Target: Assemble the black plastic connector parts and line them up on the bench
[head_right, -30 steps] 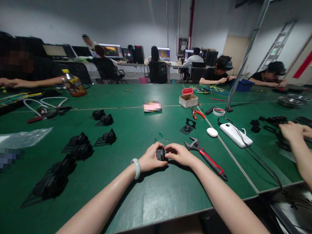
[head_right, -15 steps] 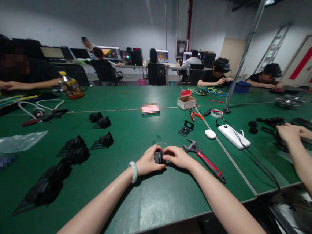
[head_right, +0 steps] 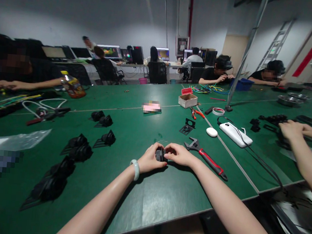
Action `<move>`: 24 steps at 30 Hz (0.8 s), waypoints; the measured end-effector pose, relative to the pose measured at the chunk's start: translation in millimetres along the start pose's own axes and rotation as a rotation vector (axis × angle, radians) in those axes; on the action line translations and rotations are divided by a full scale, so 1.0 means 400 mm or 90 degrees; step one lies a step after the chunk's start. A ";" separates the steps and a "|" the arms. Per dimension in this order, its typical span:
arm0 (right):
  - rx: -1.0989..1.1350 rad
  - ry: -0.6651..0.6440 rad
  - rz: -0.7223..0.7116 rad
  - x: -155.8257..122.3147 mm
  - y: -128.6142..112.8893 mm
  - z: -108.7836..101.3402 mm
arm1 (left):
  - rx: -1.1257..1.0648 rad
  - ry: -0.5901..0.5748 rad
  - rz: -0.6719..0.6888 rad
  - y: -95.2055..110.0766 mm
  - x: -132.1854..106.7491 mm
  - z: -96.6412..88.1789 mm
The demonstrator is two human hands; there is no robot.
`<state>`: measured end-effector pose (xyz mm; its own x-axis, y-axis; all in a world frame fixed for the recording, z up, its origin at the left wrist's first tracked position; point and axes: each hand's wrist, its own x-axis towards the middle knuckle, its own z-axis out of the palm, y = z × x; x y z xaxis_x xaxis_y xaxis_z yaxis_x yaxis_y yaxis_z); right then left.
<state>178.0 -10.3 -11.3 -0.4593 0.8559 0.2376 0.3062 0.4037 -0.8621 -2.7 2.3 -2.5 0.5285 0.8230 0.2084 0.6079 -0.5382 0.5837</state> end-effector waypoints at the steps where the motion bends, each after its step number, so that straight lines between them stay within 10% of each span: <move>1: 0.013 0.001 -0.003 -0.001 -0.002 -0.001 | 0.000 -0.001 -0.003 0.000 0.000 0.000; 24: 0.096 0.011 0.009 -0.013 -0.009 0.007 | -0.036 -0.006 -0.020 0.020 -0.001 -0.009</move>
<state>177.0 -17.1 -10.8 -0.4411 0.8671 0.2316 0.1838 0.3398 -0.9223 -0.3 -1.8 5.1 0.5157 0.8374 0.1813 0.5897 -0.5004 0.6339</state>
